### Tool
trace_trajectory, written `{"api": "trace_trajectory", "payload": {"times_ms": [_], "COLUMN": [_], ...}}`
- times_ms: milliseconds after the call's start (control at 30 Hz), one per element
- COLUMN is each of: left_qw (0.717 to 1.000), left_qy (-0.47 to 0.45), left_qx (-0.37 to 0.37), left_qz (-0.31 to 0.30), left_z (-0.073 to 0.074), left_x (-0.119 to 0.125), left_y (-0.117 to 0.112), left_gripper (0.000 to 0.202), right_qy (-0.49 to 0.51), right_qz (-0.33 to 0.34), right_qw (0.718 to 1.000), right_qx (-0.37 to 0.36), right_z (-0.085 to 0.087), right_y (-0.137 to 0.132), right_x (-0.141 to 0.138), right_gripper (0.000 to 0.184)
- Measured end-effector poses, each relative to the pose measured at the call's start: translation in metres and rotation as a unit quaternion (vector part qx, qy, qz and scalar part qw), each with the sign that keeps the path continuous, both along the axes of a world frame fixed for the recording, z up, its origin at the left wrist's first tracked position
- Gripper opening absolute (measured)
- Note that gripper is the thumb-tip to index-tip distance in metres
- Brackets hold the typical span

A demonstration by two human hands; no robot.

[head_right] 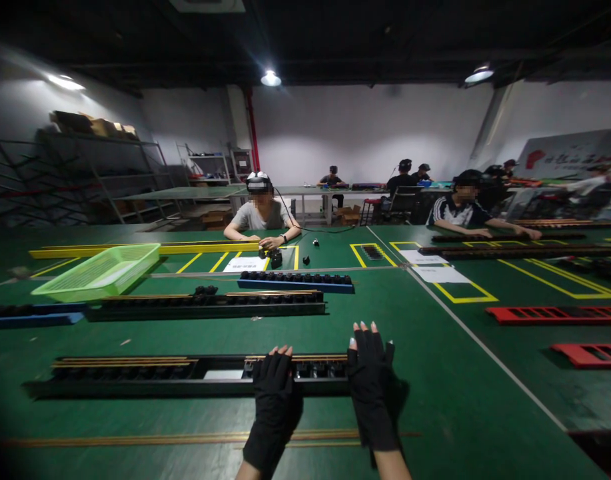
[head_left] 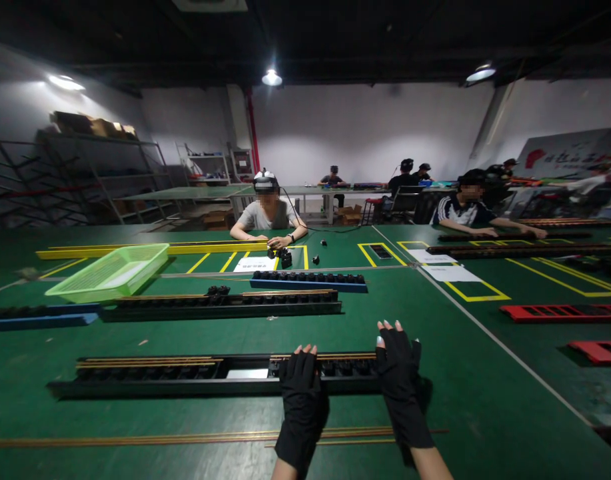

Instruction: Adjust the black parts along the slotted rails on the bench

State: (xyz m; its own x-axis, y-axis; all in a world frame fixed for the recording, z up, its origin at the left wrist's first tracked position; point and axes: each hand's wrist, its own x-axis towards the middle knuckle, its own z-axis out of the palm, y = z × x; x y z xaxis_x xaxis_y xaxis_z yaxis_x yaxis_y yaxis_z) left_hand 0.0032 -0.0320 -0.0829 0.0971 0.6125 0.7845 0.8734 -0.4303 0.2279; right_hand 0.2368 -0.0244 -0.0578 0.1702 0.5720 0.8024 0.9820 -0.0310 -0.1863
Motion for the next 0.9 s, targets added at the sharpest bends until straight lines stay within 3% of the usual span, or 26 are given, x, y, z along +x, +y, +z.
{"api": "trace_trajectory", "payload": {"times_ms": [67,300,633,900], "left_qw": [1.000,1.000,1.000,1.000], "left_qy": [0.005,0.002,0.000,-0.001], "left_qx": [-0.002,0.006,0.009,0.009], "left_qz": [0.000,0.000,0.000,-0.001], "left_z": [-0.001,-0.008,-0.013,-0.008], "left_x": [-0.001,-0.002,-0.002,-0.001], "left_y": [0.001,0.006,0.008,0.006], "left_gripper": [0.054,0.051,0.052,0.050], "right_qy": [-0.030,-0.083,-0.081,-0.094], "right_qz": [0.006,0.030,0.032,0.036], "right_qw": [1.000,0.995,0.995,0.993], "right_qx": [0.004,0.038,0.051,0.061], "right_z": [-0.001,-0.030,-0.030,-0.027], "right_y": [0.002,0.000,0.000,-0.001], "right_x": [-0.007,-0.031,-0.029,-0.028], "right_gripper": [0.046,0.031,0.030,0.028]}}
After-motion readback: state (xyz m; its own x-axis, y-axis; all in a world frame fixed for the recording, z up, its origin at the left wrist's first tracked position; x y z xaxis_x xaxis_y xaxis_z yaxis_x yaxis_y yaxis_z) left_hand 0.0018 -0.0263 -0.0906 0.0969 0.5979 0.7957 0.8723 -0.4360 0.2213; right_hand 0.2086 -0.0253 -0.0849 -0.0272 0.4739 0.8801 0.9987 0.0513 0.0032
